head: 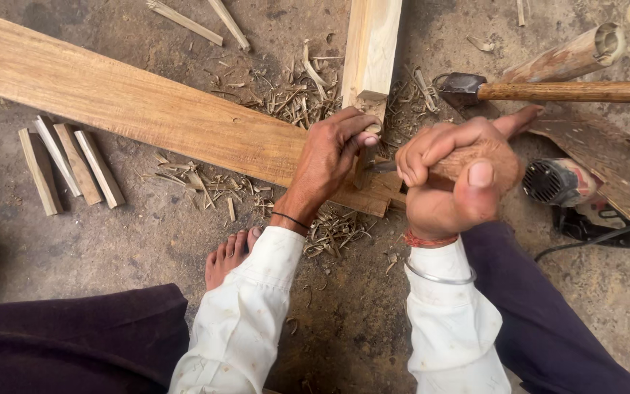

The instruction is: The person sits on the ground and uses a chisel to pare and shape a rectangular mortise in a light-colored wooden frame member, holding a small wood piece in the other hand. They repeatedly lever the chisel to remove wood from the joint recess, adjusting the workpiece between cuts.

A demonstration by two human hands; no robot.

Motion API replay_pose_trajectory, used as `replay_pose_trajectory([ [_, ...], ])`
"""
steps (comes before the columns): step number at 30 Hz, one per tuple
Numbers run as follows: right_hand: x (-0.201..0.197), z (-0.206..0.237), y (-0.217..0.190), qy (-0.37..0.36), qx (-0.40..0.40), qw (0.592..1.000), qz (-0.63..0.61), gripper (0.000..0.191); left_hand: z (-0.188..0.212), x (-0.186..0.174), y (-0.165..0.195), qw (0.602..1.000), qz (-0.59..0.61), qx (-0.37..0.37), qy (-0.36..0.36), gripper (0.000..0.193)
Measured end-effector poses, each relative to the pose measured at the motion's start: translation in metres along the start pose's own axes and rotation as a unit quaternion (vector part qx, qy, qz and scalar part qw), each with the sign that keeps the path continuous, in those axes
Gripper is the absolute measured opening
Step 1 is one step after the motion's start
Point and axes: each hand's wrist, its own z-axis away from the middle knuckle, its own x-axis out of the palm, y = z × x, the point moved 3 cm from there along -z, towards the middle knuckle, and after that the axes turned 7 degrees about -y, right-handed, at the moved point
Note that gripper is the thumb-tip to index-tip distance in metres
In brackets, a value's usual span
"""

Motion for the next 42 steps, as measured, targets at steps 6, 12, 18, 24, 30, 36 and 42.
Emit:
replay_pose_trajectory([
  [6,-0.016,-0.018,-0.025,-0.022,-0.041,0.999,0.024,0.048,0.004,0.003,0.001,1.000,-0.010,0.002,-0.007,0.025],
  [12,0.007,-0.028,-0.036,-0.048,0.009,0.998,-0.034,0.048,0.000,0.004,0.000,0.998,-0.058,-0.011,0.033,0.026],
  [18,-0.012,-0.026,-0.025,-0.043,-0.011,0.998,-0.043,0.042,0.000,0.005,0.001,0.999,-0.038,-0.002,0.005,0.026],
  [24,-0.016,-0.018,-0.022,-0.055,0.000,0.997,-0.049,0.046,0.001,0.005,0.001,0.999,-0.035,-0.012,-0.020,0.027],
  [30,-0.004,-0.026,-0.029,-0.022,0.031,0.999,-0.013,0.050,0.000,0.003,0.004,0.999,-0.053,0.003,-0.001,0.026],
  [36,-0.005,-0.026,-0.040,-0.040,-0.010,0.999,-0.024,0.059,0.000,0.001,0.002,0.999,-0.035,-0.008,-0.009,0.025],
  [42,0.009,-0.029,-0.025,-0.060,0.049,0.997,-0.016,0.055,-0.001,-0.002,0.006,0.999,-0.038,-0.010,-0.004,0.026],
])
